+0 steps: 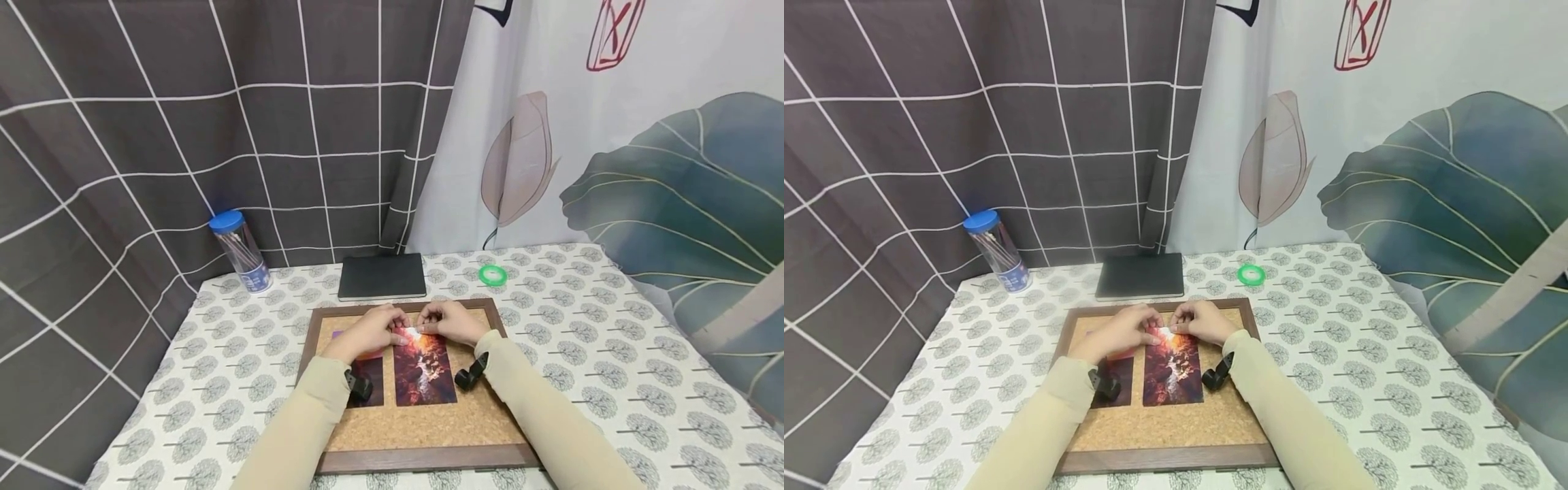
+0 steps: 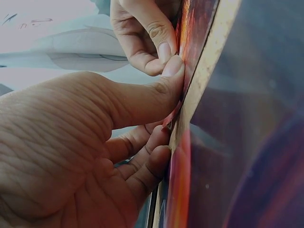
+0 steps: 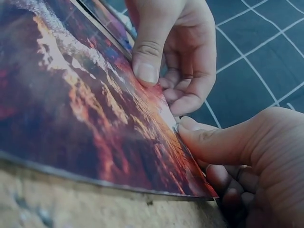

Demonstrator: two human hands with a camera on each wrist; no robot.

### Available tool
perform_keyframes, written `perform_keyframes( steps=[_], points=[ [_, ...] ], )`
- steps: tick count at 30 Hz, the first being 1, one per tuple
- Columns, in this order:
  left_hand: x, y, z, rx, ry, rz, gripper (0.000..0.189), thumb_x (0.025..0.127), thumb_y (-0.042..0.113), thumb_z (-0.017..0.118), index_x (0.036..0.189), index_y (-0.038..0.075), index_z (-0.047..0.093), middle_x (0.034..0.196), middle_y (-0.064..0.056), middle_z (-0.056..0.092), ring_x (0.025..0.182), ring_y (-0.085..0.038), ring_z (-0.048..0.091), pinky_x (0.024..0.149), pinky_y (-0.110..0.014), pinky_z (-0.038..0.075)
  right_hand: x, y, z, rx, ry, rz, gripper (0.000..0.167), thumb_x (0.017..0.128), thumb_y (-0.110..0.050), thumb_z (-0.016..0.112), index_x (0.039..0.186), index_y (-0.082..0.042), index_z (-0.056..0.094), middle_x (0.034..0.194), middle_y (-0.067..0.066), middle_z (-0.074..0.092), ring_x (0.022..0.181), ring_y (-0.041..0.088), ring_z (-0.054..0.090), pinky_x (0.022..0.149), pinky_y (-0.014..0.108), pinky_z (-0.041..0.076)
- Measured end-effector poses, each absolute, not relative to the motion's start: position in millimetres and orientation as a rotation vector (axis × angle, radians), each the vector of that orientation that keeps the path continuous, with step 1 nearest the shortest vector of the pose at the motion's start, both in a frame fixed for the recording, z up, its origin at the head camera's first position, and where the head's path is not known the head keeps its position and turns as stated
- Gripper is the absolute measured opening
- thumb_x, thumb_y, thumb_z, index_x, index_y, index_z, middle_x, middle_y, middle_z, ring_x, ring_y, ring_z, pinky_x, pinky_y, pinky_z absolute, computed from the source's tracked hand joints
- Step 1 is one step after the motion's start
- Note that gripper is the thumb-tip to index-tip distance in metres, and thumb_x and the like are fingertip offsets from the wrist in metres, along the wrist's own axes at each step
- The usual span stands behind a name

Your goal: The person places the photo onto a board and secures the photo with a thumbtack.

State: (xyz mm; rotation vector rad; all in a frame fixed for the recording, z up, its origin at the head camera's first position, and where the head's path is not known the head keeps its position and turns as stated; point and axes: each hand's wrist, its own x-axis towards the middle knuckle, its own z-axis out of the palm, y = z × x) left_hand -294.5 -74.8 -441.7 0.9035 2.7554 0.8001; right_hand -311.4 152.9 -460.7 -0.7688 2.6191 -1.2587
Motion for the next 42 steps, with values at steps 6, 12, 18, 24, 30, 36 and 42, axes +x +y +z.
perform_keyframes(
  steps=[6, 12, 18, 24, 30, 36, 42],
  points=[
    [-299.9, -74.7, -437.3, 0.914, 2.776, 0.79, 0.024, 0.087, 0.023, 0.08, 0.105, 0.013, 0.067, 0.092, 0.002, 0.055, 0.084, -0.012, 0.054, 0.078, -0.03, 0.047, -314.7, 150.9, -454.9, -0.721, 2.648, -1.275, 0.01, 0.086, -0.021, 0.081, 0.086, -0.016, 0.072, 0.079, -0.002, 0.063, 0.073, 0.015, 0.056, 0.069, 0.032, 0.045],
    [-298.1, -75.1, -432.8, 0.912, 2.779, 0.797, 0.023, 0.088, 0.022, 0.08, 0.105, 0.013, 0.067, 0.092, 0.001, 0.056, 0.084, -0.012, 0.054, 0.078, -0.03, 0.047, -316.3, 148.9, -453.9, -0.738, 2.656, -1.275, 0.01, 0.086, -0.021, 0.081, 0.085, -0.015, 0.072, 0.077, -0.002, 0.061, 0.07, 0.015, 0.055, 0.066, 0.03, 0.045],
    [-296.4, -75.6, -433.2, 0.911, 2.764, 0.813, 0.023, 0.087, 0.022, 0.08, 0.104, 0.013, 0.067, 0.091, 0.002, 0.055, 0.083, -0.012, 0.053, 0.076, -0.029, 0.047, -314.1, 147.1, -453.6, -0.719, 2.676, -1.249, 0.009, 0.086, -0.019, 0.08, 0.085, -0.015, 0.072, 0.075, -0.003, 0.061, 0.069, 0.014, 0.055, 0.066, 0.03, 0.045],
    [-296.9, -76.2, -437.5, 0.913, 2.751, 0.821, 0.023, 0.087, 0.023, 0.08, 0.104, 0.013, 0.067, 0.091, 0.002, 0.055, 0.083, -0.011, 0.053, 0.076, -0.028, 0.047, -311.4, 147.0, -453.6, -0.714, 2.691, -1.211, 0.006, 0.086, -0.019, 0.078, 0.087, -0.016, 0.072, 0.078, -0.003, 0.062, 0.072, 0.013, 0.056, 0.068, 0.031, 0.045],
    [-295.1, -76.0, -440.4, 0.901, 2.747, 0.817, 0.023, 0.088, 0.023, 0.079, 0.105, 0.013, 0.067, 0.092, 0.003, 0.055, 0.083, -0.011, 0.053, 0.077, -0.028, 0.047, -309.8, 147.4, -457.4, -0.715, 2.681, -1.232, 0.006, 0.085, -0.017, 0.075, 0.089, -0.014, 0.073, 0.081, -0.004, 0.064, 0.073, 0.014, 0.057, 0.07, 0.031, 0.046],
    [-294.1, -75.0, -441.6, 0.884, 2.749, 0.812, 0.024, 0.088, 0.024, 0.079, 0.106, 0.014, 0.067, 0.093, 0.003, 0.054, 0.084, -0.012, 0.053, 0.078, -0.029, 0.047, -308.0, 147.2, -458.3, -0.695, 2.676, -1.258, 0.006, 0.085, -0.017, 0.075, 0.088, -0.012, 0.073, 0.078, -0.003, 0.064, 0.071, 0.014, 0.057, 0.069, 0.032, 0.046],
    [-293.0, -75.1, -441.3, 0.885, 2.74, 0.827, 0.023, 0.088, 0.022, 0.079, 0.106, 0.014, 0.067, 0.093, 0.003, 0.055, 0.084, -0.013, 0.053, 0.078, -0.03, 0.047, -305.8, 146.0, -456.8, -0.665, 2.704, -1.234, 0.005, 0.084, -0.015, 0.077, 0.087, -0.014, 0.073, 0.079, -0.004, 0.065, 0.071, 0.013, 0.056, 0.068, 0.031, 0.045]
  ],
)
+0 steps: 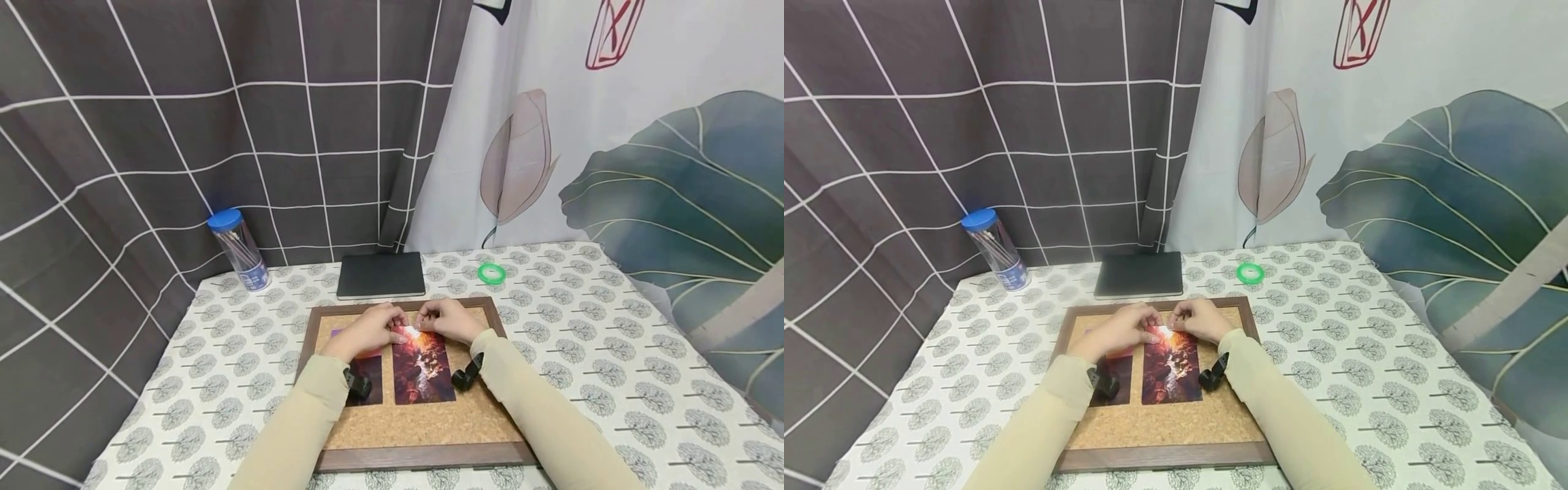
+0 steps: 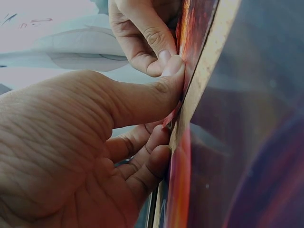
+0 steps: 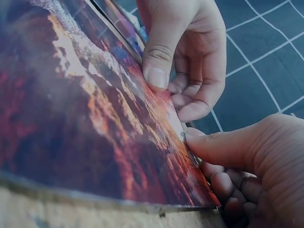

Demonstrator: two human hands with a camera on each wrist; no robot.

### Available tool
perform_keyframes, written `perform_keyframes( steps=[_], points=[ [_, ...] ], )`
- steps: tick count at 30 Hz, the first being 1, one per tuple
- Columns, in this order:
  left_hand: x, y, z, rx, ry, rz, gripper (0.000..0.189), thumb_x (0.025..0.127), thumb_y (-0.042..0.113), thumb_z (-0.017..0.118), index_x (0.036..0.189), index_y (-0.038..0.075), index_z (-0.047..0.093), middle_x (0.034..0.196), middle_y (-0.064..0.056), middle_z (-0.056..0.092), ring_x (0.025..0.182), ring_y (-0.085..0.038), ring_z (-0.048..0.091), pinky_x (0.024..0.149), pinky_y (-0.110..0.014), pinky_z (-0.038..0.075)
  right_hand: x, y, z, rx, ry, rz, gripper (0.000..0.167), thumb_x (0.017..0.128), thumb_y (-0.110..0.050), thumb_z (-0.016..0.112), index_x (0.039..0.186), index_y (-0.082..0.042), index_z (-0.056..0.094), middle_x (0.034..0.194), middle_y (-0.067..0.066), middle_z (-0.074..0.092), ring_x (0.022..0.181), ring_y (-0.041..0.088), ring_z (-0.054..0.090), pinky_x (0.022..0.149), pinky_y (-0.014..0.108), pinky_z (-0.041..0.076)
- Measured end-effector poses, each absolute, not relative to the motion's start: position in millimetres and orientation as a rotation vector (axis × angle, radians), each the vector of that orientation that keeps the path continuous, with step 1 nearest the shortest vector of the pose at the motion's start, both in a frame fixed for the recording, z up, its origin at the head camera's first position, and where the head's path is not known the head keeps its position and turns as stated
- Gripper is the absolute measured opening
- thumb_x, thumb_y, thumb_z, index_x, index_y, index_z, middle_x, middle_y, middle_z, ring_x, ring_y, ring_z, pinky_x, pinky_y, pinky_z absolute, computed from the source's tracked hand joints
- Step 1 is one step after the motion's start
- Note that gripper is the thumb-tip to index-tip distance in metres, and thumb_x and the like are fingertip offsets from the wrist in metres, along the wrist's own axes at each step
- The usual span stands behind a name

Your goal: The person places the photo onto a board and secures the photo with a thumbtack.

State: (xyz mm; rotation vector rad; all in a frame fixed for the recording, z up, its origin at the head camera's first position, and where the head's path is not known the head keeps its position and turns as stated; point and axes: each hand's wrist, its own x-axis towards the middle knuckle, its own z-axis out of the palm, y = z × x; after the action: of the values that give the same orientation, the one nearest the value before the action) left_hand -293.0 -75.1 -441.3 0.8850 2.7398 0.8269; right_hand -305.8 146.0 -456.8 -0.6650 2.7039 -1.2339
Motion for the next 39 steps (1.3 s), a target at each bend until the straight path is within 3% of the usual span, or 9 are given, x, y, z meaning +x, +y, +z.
perform_keyframes(
  steps=[23, 29, 39],
  points=[
    [-296.5, -78.4, -445.4, 0.952, 2.758, 0.822, 0.023, 0.088, 0.019, 0.079, 0.106, 0.012, 0.067, 0.094, 0.003, 0.056, 0.084, -0.011, 0.054, 0.079, -0.03, 0.048, -311.3, 146.5, -461.9, -0.759, 2.709, -1.228, 0.004, 0.085, -0.01, 0.075, 0.084, -0.014, 0.072, 0.073, -0.004, 0.061, 0.067, 0.012, 0.054, 0.065, 0.029, 0.045],
    [-295.4, -80.5, -444.2, 0.973, 2.76, 0.809, 0.023, 0.089, 0.021, 0.078, 0.107, 0.012, 0.066, 0.096, 0.003, 0.056, 0.086, -0.013, 0.055, 0.08, -0.03, 0.048, -312.8, 153.5, -449.5, -0.871, 2.861, -0.98, 0.007, 0.091, -0.018, 0.073, 0.085, -0.017, 0.073, 0.079, -0.007, 0.066, 0.069, 0.009, 0.056, 0.068, 0.032, 0.048],
    [-297.2, -79.4, -445.4, 0.963, 2.751, 0.815, 0.022, 0.09, 0.022, 0.078, 0.106, 0.013, 0.066, 0.096, 0.003, 0.056, 0.085, -0.013, 0.054, 0.079, -0.031, 0.048, -308.0, 161.2, -431.5, -0.803, 2.794, -0.852, 0.01, 0.093, -0.017, 0.071, 0.084, -0.015, 0.073, 0.067, -0.006, 0.062, 0.054, 0.01, 0.054, 0.057, 0.028, 0.047]
  ],
)
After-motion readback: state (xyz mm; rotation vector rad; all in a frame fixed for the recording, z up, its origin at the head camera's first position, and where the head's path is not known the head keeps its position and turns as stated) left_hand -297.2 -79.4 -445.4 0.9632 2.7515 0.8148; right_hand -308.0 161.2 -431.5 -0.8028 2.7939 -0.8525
